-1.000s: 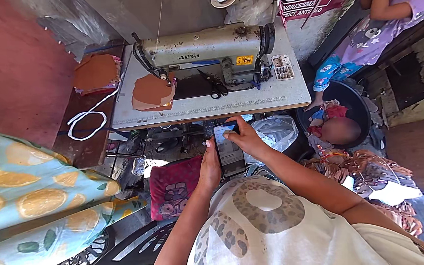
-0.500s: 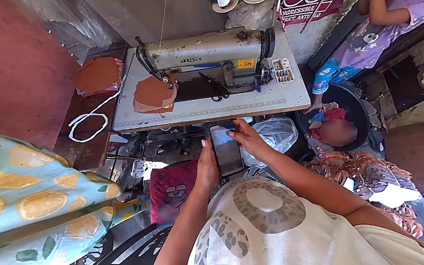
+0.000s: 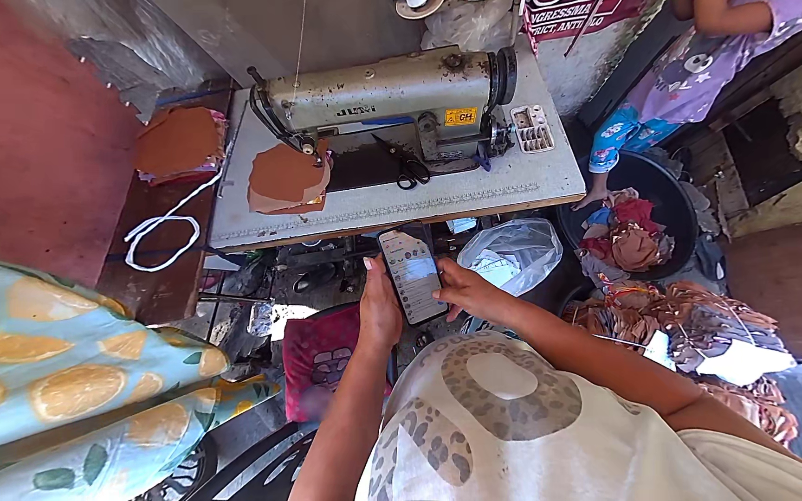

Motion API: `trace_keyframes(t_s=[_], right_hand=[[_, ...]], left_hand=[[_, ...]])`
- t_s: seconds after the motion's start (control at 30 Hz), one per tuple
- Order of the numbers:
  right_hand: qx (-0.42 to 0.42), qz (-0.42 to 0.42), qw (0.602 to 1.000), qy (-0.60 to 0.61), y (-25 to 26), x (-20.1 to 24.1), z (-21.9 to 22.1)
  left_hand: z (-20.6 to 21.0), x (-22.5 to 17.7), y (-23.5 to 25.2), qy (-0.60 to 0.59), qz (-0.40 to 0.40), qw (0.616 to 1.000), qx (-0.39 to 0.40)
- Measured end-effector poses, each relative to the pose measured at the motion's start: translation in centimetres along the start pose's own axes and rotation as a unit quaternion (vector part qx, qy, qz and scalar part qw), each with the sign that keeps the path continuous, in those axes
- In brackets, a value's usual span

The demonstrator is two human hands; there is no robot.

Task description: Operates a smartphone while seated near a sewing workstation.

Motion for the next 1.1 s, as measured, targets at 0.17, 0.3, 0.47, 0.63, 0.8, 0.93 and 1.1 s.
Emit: trace_keyframes(t_s=[0.17,0.3,0.47,0.63,0.8,0.93,1.1], right_hand=[[0.021,0.027,0.999,-0.018,0.0,-0.6,0.9],[0.028,0.034,0.998,-0.037,0.3,-1.0,1.1],[0.027,0.034,0.998,-0.048,0.4,-1.0,1.2],[0.026,0.036,0.998,-0.049,0.5,-1.0,1.1],[0.023,0.034,0.998,-0.048,0.6,-1.0,1.0],[0.021,0.032,0.998,-0.046,0.6,-1.0,1.0],[0.015,0.031,0.998,-0.043,0.5,-1.0,1.0]], left_hand=[[-0.3,-0.1,0.2,-0.004,0.003,1.0,-0.002],[-0.7,0.1,0.4,-0.005,0.007,1.0,-0.007],[-0.7,0.2,0.6,-0.019,0.003,1.0,-0.009],[-0.7,0.5,0.8,-0.023,-0.002,1.0,-0.008],[-0.6,0.5,1.0,-0.028,-0.004,1.0,-0.007],[-0.7,0.6,1.1,-0.026,-0.005,1.0,-0.004],[-0.6,0.7,1.2,-0.027,-0.005,1.0,0.002]])
Point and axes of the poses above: each hand's wrist, its own y-axis towards the middle knuckle, its own z-axis out of the palm, x = y × z, the point moved 9 cm from there along y, towards the middle knuckle, and after that the axes turned 8 degrees about z, right-handed, at the moved point
